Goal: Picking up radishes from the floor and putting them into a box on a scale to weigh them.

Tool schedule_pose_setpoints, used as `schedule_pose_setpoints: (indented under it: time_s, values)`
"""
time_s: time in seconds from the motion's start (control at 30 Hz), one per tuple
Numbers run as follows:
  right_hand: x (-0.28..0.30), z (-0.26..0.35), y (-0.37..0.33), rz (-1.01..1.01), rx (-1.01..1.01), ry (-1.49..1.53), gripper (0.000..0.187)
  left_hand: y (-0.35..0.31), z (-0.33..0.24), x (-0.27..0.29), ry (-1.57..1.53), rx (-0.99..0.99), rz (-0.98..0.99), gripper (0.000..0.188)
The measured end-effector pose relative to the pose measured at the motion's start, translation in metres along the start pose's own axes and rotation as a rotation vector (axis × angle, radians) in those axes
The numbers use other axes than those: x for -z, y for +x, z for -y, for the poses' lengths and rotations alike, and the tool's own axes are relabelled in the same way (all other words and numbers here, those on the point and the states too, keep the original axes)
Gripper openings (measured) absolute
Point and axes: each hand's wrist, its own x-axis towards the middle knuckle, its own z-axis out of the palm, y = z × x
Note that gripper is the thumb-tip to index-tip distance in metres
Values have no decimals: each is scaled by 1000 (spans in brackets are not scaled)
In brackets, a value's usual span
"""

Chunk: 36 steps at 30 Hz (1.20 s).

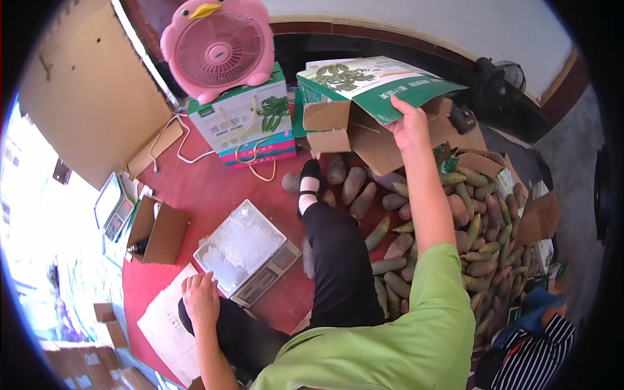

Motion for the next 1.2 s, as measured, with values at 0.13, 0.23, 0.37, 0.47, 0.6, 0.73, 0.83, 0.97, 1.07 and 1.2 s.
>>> schedule_pose_setpoints:
  time_s: [0.13,0.23,0.37,0.47,0.6,0.73,0.83,0.97,1.07,1.2]
  values:
    - [-35,27,-58,174,-82,-82,27,-14,-12,11,-50,-5,-69,24]
    - [-64,29,-84,330,-184,-108,26,-16,0,17,-69,26,-110,32]
    - [-104,12,-111,512,-342,-164,25,-22,5,24,-149,101,-209,45]
    - [-132,-12,-126,713,-473,-300,24,-27,13,28,-258,134,-228,49]
    - [-170,-60,-142,879,-596,-308,25,-25,9,34,-532,101,-206,43]
    - [-203,-97,-171,1042,-582,-430,24,-26,13,25,-542,131,-36,27]
    - [-215,-110,-188,1171,-514,-568,22,-26,19,15,-512,126,190,33]
    - [-217,-135,-202,1385,71,-942,23,-23,17,8,-470,20,210,43]
    - [-208,-155,-208,1419,465,-1423,23,-21,26,5,-504,0,82,47]
    - [-174,-194,-202,1470,765,-1498,16,-17,37,9,-460,58,-120,40]
